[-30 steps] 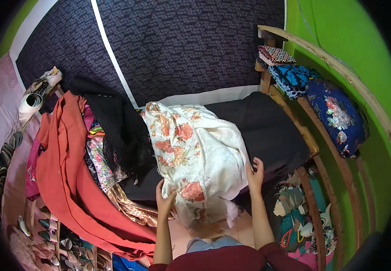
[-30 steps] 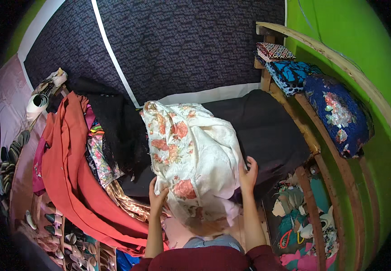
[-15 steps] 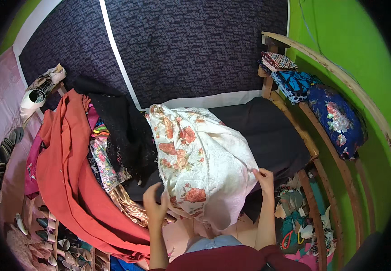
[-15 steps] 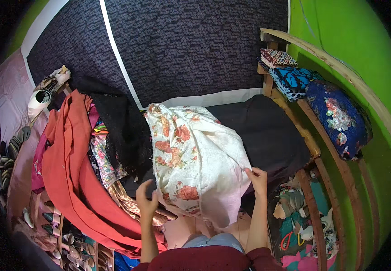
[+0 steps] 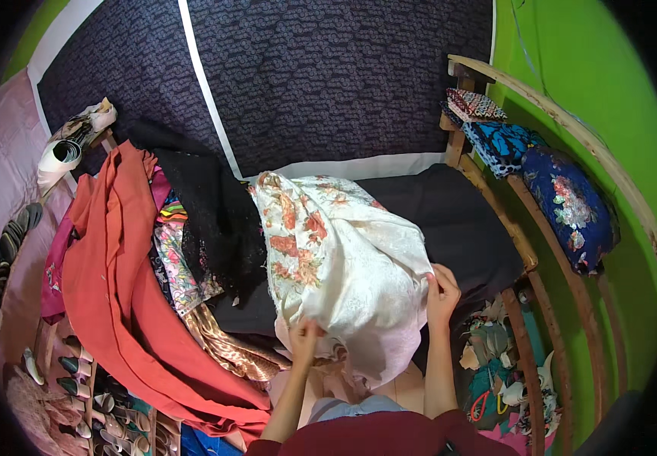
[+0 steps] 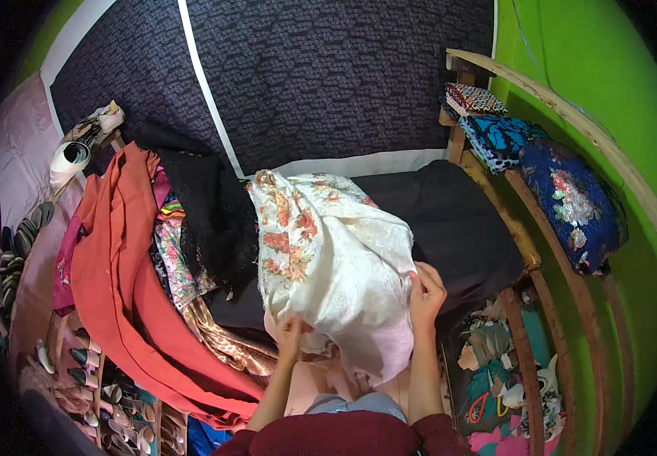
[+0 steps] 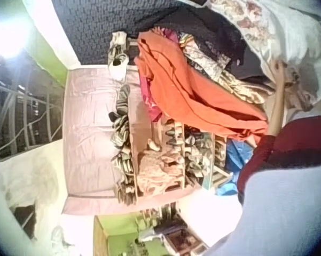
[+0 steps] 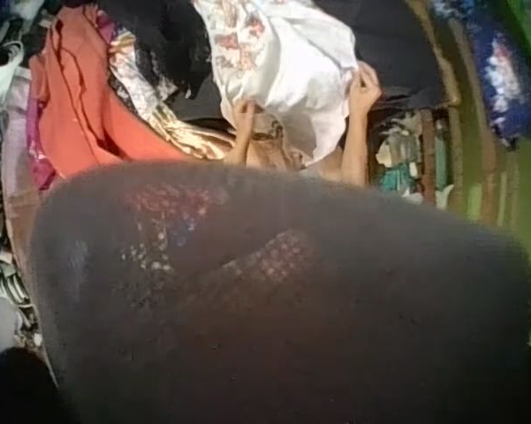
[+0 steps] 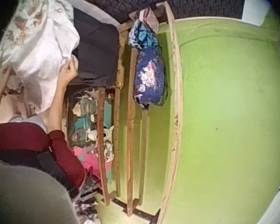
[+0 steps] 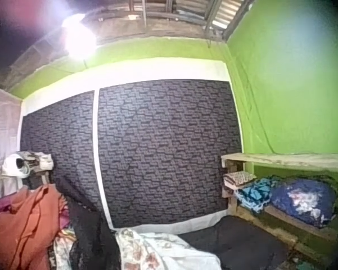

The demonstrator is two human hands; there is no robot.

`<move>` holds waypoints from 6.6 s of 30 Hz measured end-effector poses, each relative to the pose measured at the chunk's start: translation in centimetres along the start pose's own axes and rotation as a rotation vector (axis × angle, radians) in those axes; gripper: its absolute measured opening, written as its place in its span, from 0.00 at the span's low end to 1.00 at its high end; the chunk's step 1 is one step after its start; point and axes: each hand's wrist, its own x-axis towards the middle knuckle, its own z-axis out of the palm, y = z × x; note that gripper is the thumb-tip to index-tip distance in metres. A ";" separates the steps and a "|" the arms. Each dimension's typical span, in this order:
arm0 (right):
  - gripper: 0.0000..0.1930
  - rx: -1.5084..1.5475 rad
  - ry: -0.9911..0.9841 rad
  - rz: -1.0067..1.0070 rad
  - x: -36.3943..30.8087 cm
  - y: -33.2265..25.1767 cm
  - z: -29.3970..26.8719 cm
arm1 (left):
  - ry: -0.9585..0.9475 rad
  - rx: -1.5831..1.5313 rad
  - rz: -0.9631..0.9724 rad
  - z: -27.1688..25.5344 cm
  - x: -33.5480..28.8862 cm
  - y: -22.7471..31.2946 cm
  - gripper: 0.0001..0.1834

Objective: Folding a large floral print fabric and placing it on a storage shelf.

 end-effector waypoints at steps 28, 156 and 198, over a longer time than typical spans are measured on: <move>0.14 -0.225 -0.788 0.314 4.0 9.5 2.0 | 0.015 0.712 0.752 11.6 5.9 7.7 0.31; 0.13 -0.468 -0.752 -0.152 9.9 3.2 32.8 | 0.382 0.785 0.356 -4.2 -1.3 7.7 0.24; 0.17 0.511 -1.331 0.654 14.6 7.6 49.8 | 0.584 0.887 -0.426 -1.3 2.9 10.2 0.27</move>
